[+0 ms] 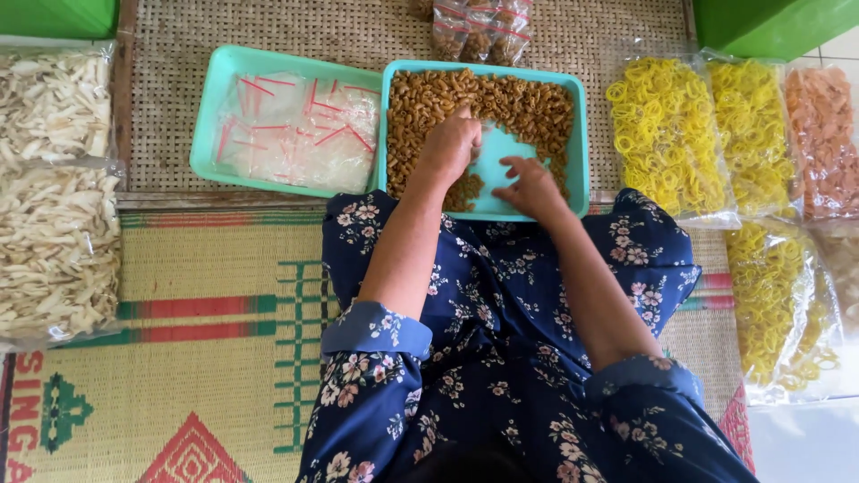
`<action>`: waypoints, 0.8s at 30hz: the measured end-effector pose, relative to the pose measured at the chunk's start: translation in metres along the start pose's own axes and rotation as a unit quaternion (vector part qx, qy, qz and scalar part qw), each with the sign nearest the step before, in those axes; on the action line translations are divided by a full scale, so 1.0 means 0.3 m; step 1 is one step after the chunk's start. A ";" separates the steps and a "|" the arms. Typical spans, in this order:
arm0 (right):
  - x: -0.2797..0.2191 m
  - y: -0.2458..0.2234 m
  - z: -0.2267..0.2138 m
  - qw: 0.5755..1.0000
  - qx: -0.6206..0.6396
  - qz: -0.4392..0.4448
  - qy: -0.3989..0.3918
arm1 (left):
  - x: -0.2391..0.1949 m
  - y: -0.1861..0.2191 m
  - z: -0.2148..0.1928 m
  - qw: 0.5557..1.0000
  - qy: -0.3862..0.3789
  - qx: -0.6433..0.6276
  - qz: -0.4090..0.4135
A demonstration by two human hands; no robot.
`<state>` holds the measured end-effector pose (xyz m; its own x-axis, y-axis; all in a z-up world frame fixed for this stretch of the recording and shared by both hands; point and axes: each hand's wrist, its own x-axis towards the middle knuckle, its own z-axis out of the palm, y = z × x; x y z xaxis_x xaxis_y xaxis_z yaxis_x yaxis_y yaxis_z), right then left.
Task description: The person sits on a mat and repeatedly scoops brown spiral snacks from a tray into small plastic bags, then seals them and sets them aside. The person handles the snacks and bags by hand.
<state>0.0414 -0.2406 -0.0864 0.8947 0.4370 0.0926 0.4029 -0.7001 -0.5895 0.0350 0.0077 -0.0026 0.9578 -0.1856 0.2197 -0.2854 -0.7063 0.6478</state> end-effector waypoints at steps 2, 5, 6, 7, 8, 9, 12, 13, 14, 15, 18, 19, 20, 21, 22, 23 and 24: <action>-0.015 -0.016 0.053 0.999 -0.001 0.024 -0.027 | -0.003 -0.011 0.037 1.000 -0.008 0.016 -0.001; 0.011 -0.005 0.140 0.997 -0.017 0.051 -0.058 | 0.049 -0.087 0.129 0.999 -0.018 0.043 -0.020; 0.031 0.005 0.172 0.996 -0.033 0.057 -0.060 | 0.078 -0.127 0.165 0.998 -0.022 0.052 -0.036; 0.053 -0.029 0.181 0.996 -0.032 0.054 -0.057 | 0.056 -0.100 0.112 0.998 -0.020 0.055 -0.035; 0.062 -0.058 0.188 0.993 -0.046 0.072 -0.080 | 0.030 -0.067 0.069 0.998 -0.019 0.054 -0.031; 0.072 -0.085 0.196 0.989 -0.061 0.090 -0.103 | 0.006 -0.035 0.028 0.998 -0.019 0.053 -0.027; 0.080 -0.064 0.225 0.990 -0.058 0.082 -0.095 | 0.015 -0.090 0.083 0.998 -0.022 0.044 -0.031; 0.062 -0.079 0.211 0.990 -0.058 0.083 -0.096 | 0.007 -0.093 0.090 0.998 -0.024 0.043 -0.031; 0.059 -0.095 0.193 0.990 -0.071 0.077 -0.096 | 0.007 -0.099 0.089 0.999 -0.024 0.034 -0.027; 0.056 -0.112 0.175 0.989 -0.085 0.071 -0.096 | 0.007 -0.106 0.088 0.999 -0.025 0.026 -0.023; 0.078 -0.010 0.184 0.990 -0.067 0.077 -0.093 | 0.000 -0.055 0.059 0.998 -0.035 0.028 -0.035; 0.078 -0.013 0.150 0.990 -0.067 0.077 -0.094 | 0.016 -0.087 0.094 0.998 -0.036 0.027 -0.036; 0.072 -0.015 0.114 0.991 -0.073 0.063 -0.095 | 0.032 -0.115 0.134 0.995 -0.059 0.027 -0.070; 0.064 -0.016 0.076 0.991 -0.078 0.049 -0.097 | 0.047 -0.141 0.174 0.991 -0.083 0.028 -0.103; 0.072 -0.044 0.025 0.991 -0.078 0.050 -0.096 | 0.030 -0.074 0.114 0.991 -0.084 0.028 -0.102; 0.079 -0.073 -0.028 0.996 -0.065 0.035 -0.044 | 0.012 -0.006 0.054 0.992 -0.080 0.058 -0.084; 0.087 -0.104 -0.076 0.998 -0.052 0.019 0.006 | -0.009 0.060 -0.008 0.991 -0.075 0.088 -0.067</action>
<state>0.0565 -0.2202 -0.0471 0.9114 0.4032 0.0821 0.3864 -0.7704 -0.5070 0.0273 -0.0030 0.0102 0.9849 -0.1718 0.0213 -0.1574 -0.8371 0.5239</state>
